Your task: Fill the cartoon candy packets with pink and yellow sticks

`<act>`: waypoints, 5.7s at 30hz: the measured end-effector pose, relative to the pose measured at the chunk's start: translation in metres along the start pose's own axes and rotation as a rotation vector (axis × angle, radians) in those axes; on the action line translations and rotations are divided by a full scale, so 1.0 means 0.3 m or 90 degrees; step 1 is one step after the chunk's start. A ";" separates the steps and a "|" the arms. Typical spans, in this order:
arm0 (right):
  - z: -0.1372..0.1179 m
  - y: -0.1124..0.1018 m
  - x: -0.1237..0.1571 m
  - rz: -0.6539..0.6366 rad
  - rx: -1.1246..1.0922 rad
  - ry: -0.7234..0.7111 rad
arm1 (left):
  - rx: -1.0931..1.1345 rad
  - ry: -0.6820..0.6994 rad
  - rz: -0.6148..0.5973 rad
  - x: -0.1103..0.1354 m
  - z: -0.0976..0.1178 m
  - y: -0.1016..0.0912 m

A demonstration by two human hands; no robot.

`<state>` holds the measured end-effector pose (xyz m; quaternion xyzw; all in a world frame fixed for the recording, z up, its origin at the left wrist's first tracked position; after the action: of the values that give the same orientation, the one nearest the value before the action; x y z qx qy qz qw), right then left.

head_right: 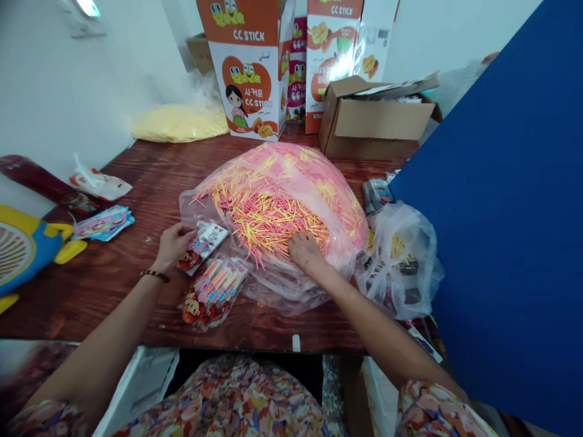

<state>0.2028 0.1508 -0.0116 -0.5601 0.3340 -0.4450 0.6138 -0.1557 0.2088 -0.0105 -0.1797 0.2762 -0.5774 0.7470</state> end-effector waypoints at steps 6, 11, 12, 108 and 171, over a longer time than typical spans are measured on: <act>0.042 -0.001 0.023 -0.018 -0.092 0.038 | 0.113 -0.026 0.050 0.000 0.042 -0.075; 0.077 -0.012 0.034 -0.004 -0.180 0.084 | 0.207 -0.061 0.078 0.001 0.060 -0.107; 0.087 -0.014 0.034 0.001 -0.194 0.097 | 0.230 -0.070 0.085 0.002 0.060 -0.110; -0.093 -0.024 0.169 0.244 -1.152 0.204 | 0.403 -0.065 -0.218 0.385 0.447 0.165; -0.033 -0.395 0.186 0.252 -0.739 -0.026 | 0.452 0.155 -0.171 0.375 0.616 0.243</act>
<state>0.1945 0.0984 0.1086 -0.7390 0.6074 -0.0571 0.2857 0.0351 0.1108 0.0683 0.1247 0.1202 -0.7467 0.6422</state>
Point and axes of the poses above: each hand's wrist, its own x-axis away from the middle knuckle, its own y-axis out of the palm, z = x × y, the point moved 9 cm from there along -x, towards the middle knuckle, and after that the axes turned 5 degrees about y, right-handed, at the moved point
